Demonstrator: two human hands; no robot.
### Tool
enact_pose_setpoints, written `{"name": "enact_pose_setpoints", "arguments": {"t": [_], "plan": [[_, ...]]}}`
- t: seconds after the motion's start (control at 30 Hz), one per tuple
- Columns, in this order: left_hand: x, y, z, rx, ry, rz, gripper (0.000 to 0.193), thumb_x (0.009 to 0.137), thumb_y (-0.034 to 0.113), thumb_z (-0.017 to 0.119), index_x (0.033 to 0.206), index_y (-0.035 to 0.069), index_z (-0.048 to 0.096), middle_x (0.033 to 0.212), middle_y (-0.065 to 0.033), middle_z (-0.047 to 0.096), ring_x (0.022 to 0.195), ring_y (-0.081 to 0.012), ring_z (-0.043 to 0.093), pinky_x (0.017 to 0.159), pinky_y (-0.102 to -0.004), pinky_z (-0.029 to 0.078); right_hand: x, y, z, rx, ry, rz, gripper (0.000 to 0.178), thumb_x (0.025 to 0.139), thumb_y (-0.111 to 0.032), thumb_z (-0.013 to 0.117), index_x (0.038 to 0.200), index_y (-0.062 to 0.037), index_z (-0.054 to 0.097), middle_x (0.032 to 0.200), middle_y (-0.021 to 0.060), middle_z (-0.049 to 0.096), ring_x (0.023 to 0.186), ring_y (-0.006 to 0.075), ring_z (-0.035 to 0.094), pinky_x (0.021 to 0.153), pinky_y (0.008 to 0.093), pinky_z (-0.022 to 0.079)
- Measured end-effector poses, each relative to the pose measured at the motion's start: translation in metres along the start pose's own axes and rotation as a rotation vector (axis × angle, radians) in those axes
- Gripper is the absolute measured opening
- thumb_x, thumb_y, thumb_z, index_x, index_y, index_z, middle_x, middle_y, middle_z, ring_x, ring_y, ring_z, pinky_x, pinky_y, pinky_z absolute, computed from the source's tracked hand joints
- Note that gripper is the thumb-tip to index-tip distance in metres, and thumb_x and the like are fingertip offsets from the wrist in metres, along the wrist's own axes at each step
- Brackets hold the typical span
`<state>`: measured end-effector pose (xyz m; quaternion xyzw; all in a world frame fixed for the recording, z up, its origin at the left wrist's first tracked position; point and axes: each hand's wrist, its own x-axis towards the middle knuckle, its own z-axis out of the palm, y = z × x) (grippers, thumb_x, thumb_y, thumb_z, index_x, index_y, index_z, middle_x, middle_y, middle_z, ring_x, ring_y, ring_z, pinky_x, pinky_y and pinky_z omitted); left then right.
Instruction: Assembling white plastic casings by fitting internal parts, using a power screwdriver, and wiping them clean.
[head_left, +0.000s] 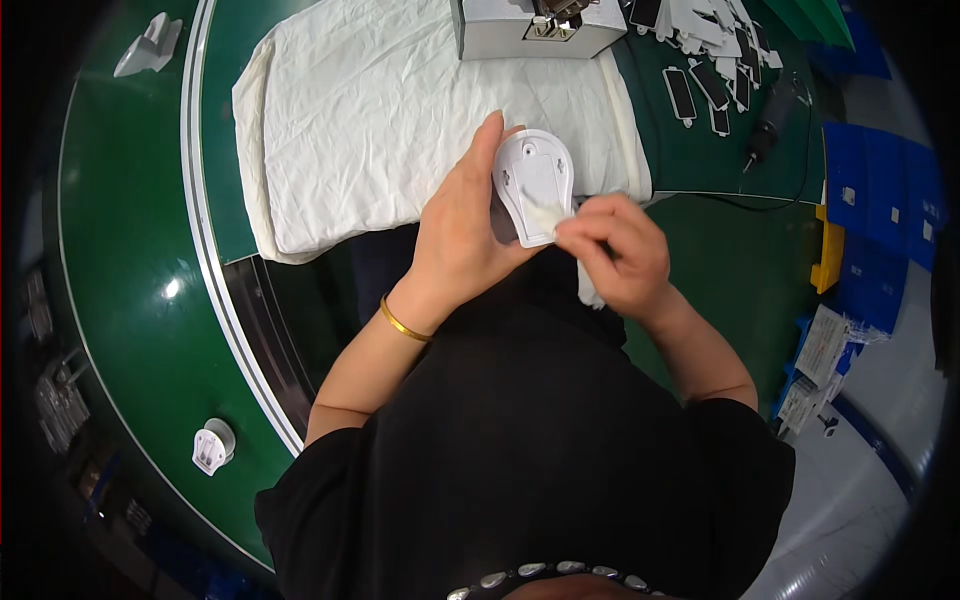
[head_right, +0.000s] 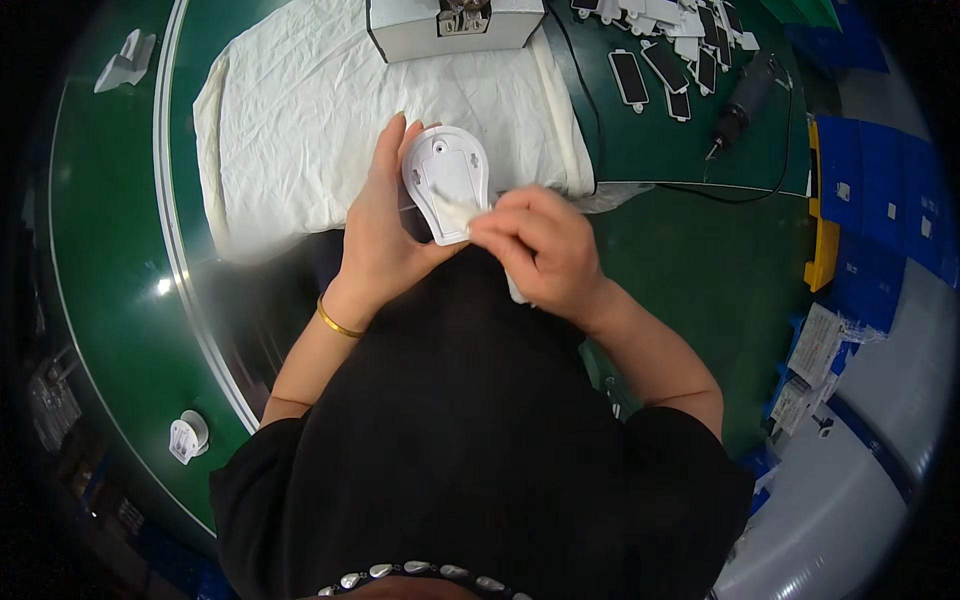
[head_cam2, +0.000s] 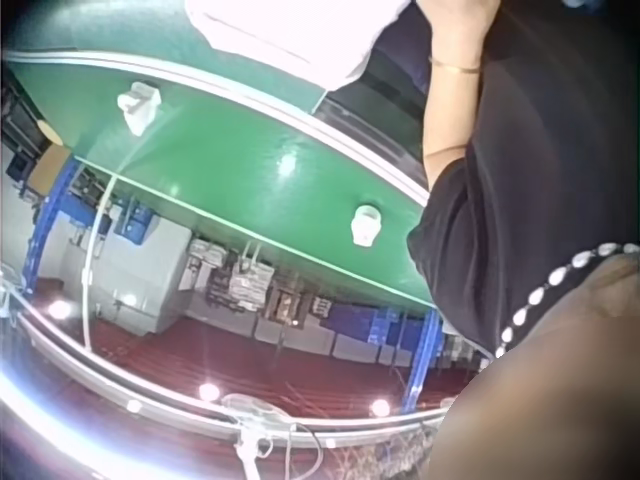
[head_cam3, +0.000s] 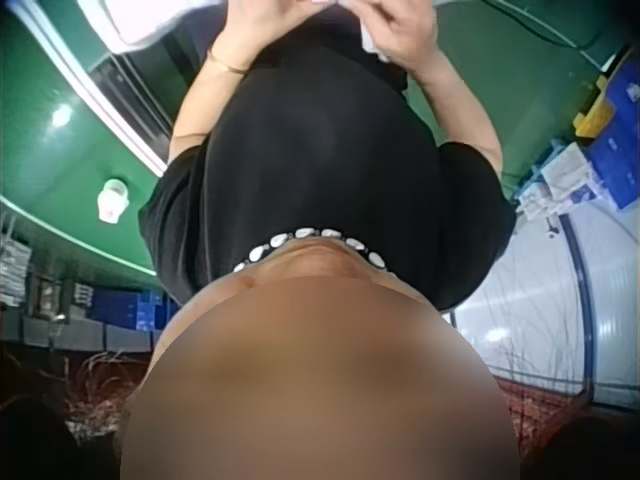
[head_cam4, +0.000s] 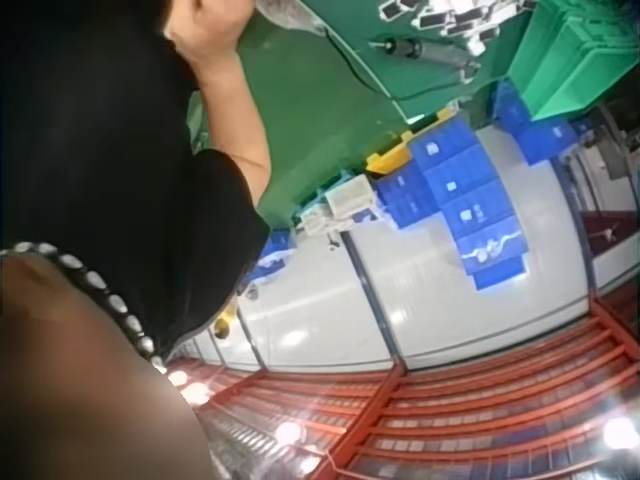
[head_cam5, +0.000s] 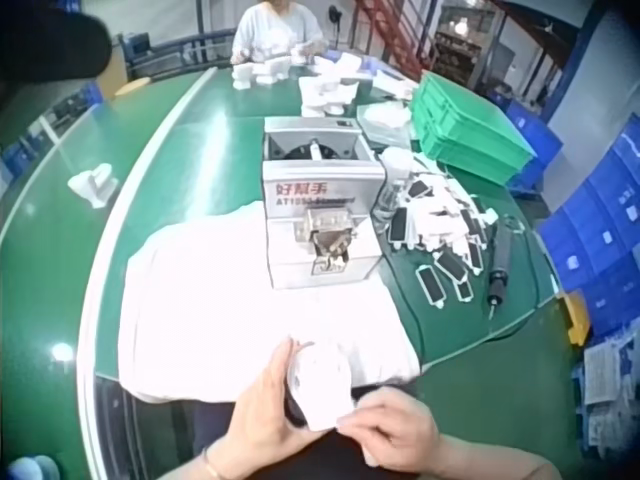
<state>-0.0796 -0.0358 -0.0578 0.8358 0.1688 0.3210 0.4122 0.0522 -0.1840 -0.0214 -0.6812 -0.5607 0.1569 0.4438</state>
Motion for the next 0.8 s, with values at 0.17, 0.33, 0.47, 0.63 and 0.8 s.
{"name": "enact_pose_setpoints", "arguments": {"t": [0.17,0.33,0.47,0.63,0.8], "plan": [[0.001,-0.001,0.0,0.001,0.003,0.015,0.107,0.068,0.026,0.089,0.148,-0.008,0.027,0.131,-0.0194,0.059,0.11,-0.0331,0.062,0.09,-0.038,0.053,0.002,0.0,0.003,0.059,0.05,0.047,0.01,0.082,0.005,0.072,0.089,-0.0002,0.069,0.085,0.0074,0.062,0.072,0.0157,0.059,0.063,0.0251,0.045],[0.002,0.003,-0.004,0.047,-0.025,0.014,0.107,0.067,0.024,0.09,0.147,-0.008,0.027,0.128,-0.0191,0.06,0.111,-0.0339,0.063,0.091,-0.0379,0.053,0.021,0.017,-0.002,0.052,0.128,0.049,0.012,0.079,0.006,0.074,0.088,-0.0003,0.069,0.087,0.0079,0.062,0.074,0.0151,0.059,0.065,0.0258,0.046],[0.005,0.002,-0.005,0.037,-0.024,0.028,0.107,0.067,0.023,0.09,0.147,-0.009,0.027,0.128,-0.02,0.06,0.111,-0.0344,0.063,0.091,-0.0378,0.053,-0.002,0.004,0.006,0.072,0.032,0.013,0.012,0.077,0.007,0.075,0.084,0.0,0.068,0.084,0.008,0.063,0.073,0.0175,0.061,0.066,0.0269,0.047],[0.003,0.006,-0.006,0.02,-0.036,0.001,0.107,0.065,0.02,0.09,0.147,-0.008,0.027,0.129,-0.0187,0.061,0.113,-0.0341,0.062,0.092,-0.0378,0.053,0.022,0.017,0.002,0.082,0.148,0.086,0.008,0.083,0.009,0.068,0.087,0.0027,0.067,0.088,0.0082,0.064,0.078,0.0151,0.06,0.068,0.0267,0.048],[0.003,0.006,-0.008,0.037,-0.1,-0.005,0.118,0.064,0.021,0.091,0.151,-0.006,0.016,0.138,-0.0185,0.056,0.119,-0.0358,0.059,0.098,-0.0391,0.05,0.071,0.055,-0.02,0.196,0.374,0.371,0.011,0.092,-0.004,0.068,0.103,-0.003,0.072,0.103,0.0111,0.067,0.085,0.0149,0.064,0.077,0.0223,0.05]]}}
